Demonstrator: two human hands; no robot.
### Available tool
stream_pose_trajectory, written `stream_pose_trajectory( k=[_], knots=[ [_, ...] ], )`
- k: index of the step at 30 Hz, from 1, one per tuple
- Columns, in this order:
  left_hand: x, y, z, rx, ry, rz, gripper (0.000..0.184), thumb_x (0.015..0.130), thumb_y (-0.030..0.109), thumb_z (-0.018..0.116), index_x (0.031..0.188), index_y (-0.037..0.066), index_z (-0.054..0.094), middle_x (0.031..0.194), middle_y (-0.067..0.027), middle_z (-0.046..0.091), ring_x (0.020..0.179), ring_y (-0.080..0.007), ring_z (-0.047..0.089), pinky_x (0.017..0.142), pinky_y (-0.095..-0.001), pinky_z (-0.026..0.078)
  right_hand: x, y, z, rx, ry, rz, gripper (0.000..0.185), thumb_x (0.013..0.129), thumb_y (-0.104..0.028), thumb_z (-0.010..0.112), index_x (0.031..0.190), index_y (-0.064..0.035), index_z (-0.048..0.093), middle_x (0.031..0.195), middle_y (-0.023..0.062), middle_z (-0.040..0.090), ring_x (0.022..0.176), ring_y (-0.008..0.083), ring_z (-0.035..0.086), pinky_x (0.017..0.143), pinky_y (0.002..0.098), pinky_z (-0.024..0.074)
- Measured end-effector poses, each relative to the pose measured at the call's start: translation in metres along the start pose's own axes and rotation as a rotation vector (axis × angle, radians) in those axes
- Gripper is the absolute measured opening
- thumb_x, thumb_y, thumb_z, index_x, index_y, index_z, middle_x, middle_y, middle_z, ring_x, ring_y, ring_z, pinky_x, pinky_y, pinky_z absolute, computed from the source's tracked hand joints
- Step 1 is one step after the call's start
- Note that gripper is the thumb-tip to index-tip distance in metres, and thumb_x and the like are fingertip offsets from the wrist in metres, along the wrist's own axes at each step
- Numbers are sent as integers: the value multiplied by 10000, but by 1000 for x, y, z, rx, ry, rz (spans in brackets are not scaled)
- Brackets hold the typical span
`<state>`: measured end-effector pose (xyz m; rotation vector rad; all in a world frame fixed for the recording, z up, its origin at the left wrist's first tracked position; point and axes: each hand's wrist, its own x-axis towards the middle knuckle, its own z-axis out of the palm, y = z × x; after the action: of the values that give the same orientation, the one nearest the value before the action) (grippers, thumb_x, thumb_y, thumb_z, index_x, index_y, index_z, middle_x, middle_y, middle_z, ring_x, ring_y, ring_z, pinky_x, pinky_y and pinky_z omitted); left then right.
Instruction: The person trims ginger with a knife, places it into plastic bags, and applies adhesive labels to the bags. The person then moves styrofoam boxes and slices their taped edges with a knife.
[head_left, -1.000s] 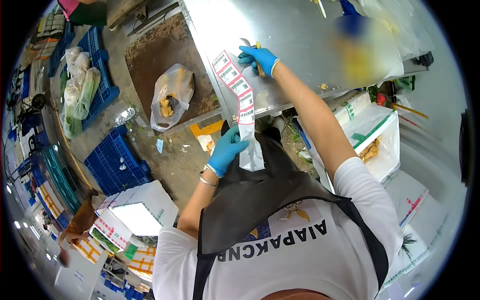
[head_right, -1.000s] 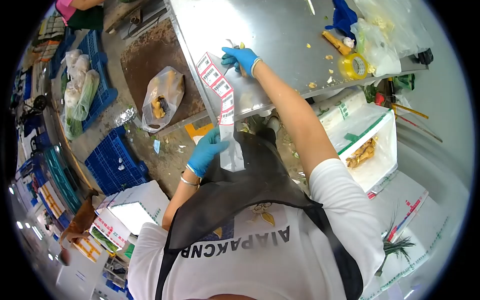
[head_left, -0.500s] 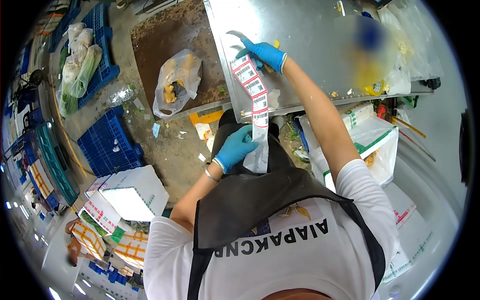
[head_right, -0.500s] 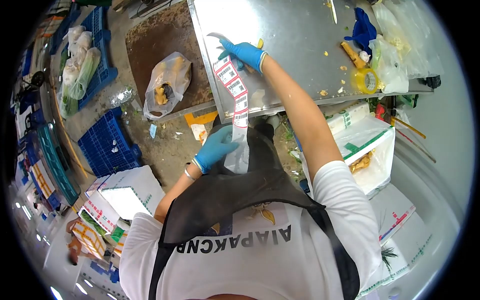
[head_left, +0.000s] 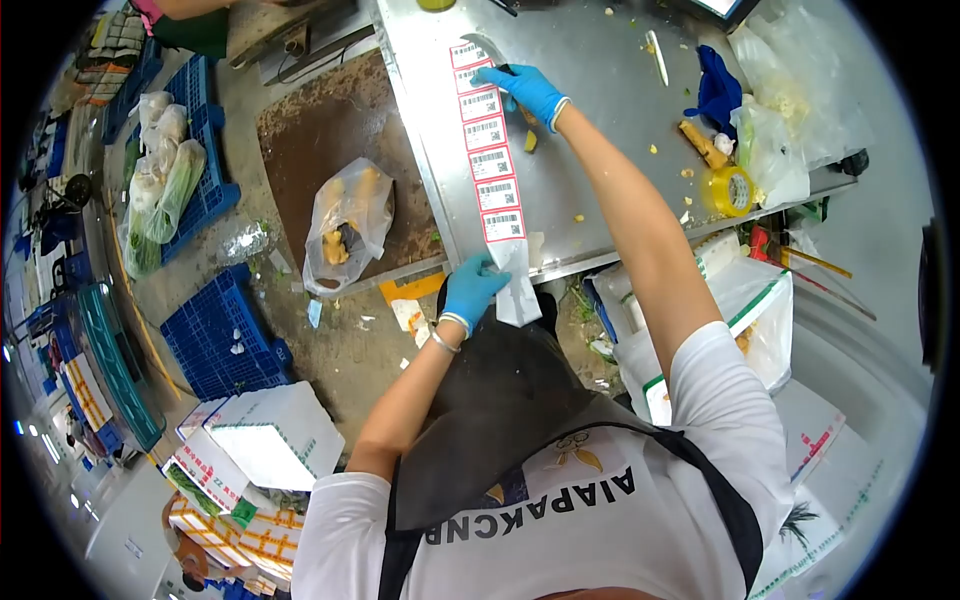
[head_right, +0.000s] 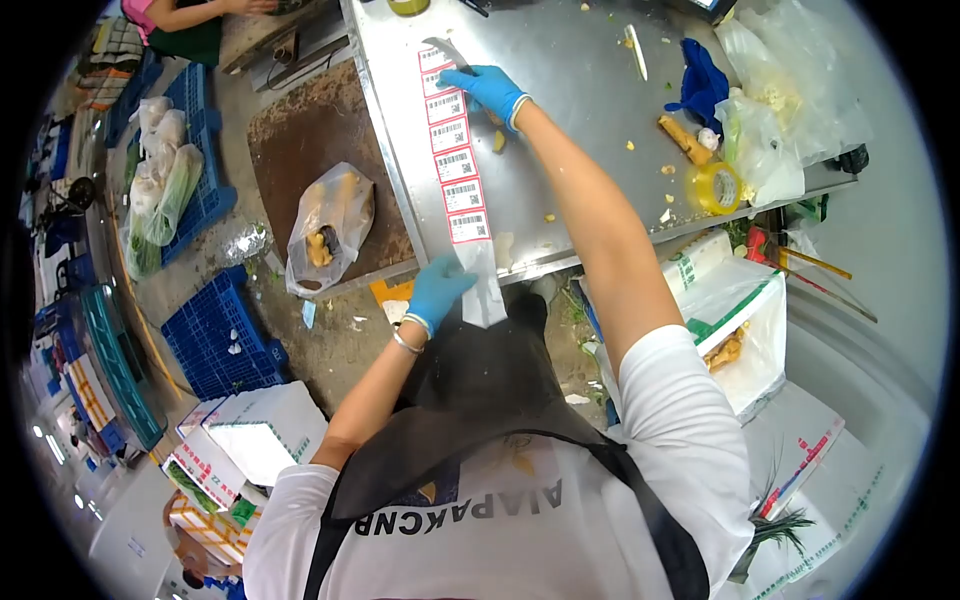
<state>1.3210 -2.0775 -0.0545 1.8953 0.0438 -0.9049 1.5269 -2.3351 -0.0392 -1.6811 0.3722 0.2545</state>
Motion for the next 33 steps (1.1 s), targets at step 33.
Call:
stream_pose_trajectory(
  k=[33],
  knots=[
    [-113,125,278,280,-851,555,368,882,91,641,1245,65,593,1053,-75,670,889,-115,621,798,-268,512,-655,191,-213,560,1549,3,304,917,-252,607,1118,-32,669,958,72,686,659,107,541,634,253,483]
  ],
)
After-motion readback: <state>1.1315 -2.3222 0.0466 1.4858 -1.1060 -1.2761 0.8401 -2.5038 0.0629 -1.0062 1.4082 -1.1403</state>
